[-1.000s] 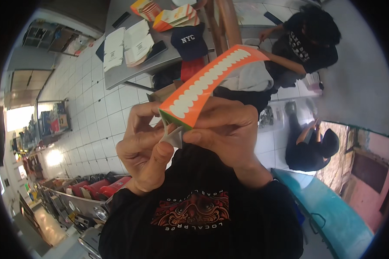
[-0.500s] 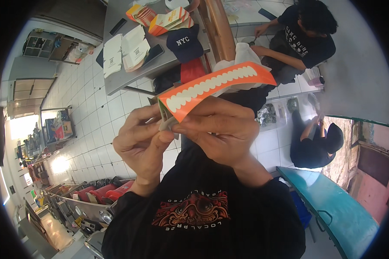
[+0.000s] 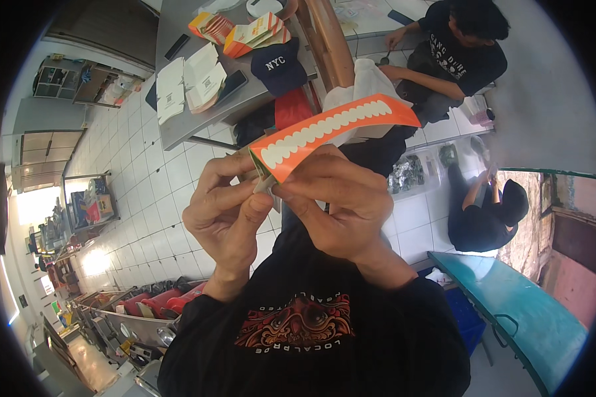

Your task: The person folds and assembles cardboard food containers by hand on a stainless steel table in a commercial kitchen.

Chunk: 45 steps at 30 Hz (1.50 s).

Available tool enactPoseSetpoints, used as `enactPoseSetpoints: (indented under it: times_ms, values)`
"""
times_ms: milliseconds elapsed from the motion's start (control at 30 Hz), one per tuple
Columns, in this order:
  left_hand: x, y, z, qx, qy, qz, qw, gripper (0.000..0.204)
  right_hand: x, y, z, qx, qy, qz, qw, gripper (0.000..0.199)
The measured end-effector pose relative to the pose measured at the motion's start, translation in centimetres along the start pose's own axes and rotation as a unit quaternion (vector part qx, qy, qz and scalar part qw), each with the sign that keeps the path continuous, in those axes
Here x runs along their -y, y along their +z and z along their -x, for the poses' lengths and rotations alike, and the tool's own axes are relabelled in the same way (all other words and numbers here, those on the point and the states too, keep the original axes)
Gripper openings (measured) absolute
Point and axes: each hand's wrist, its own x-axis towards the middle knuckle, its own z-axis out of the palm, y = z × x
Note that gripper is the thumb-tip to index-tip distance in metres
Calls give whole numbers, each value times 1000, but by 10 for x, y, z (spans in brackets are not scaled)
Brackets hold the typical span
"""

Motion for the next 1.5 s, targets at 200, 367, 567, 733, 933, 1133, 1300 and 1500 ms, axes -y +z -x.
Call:
enactPoseSetpoints:
  times_ms: [200,367,567,733,933,1133,1300,1500]
  values:
    - [-4,-1,2,10,-12,-43,999,23,3,-1,8,8,13,-6,1000,26]
    - [6,-2,4,-10,56,-93,994,21,2,5,12,-23,151,-272,950,31]
    - [21,-11,10,-30,144,-201,969,17,-7,16,18,-7,201,-213,956,28]
    - [39,-21,16,-140,29,-83,986,21,-12,11,2,62,84,115,988,37]
    - [53,-66,29,-125,-110,189,968,29,-6,1,-19,-34,101,207,973,32]
    - [17,-33,45,-155,-121,151,969,24,-22,13,-2,60,-78,213,972,29]
    - [-25,-17,22,-151,-195,247,937,27,-16,19,-1,76,-157,218,960,35]
    - [-17,-27,32,-152,-120,97,976,13,-11,20,1,118,-80,41,989,25]
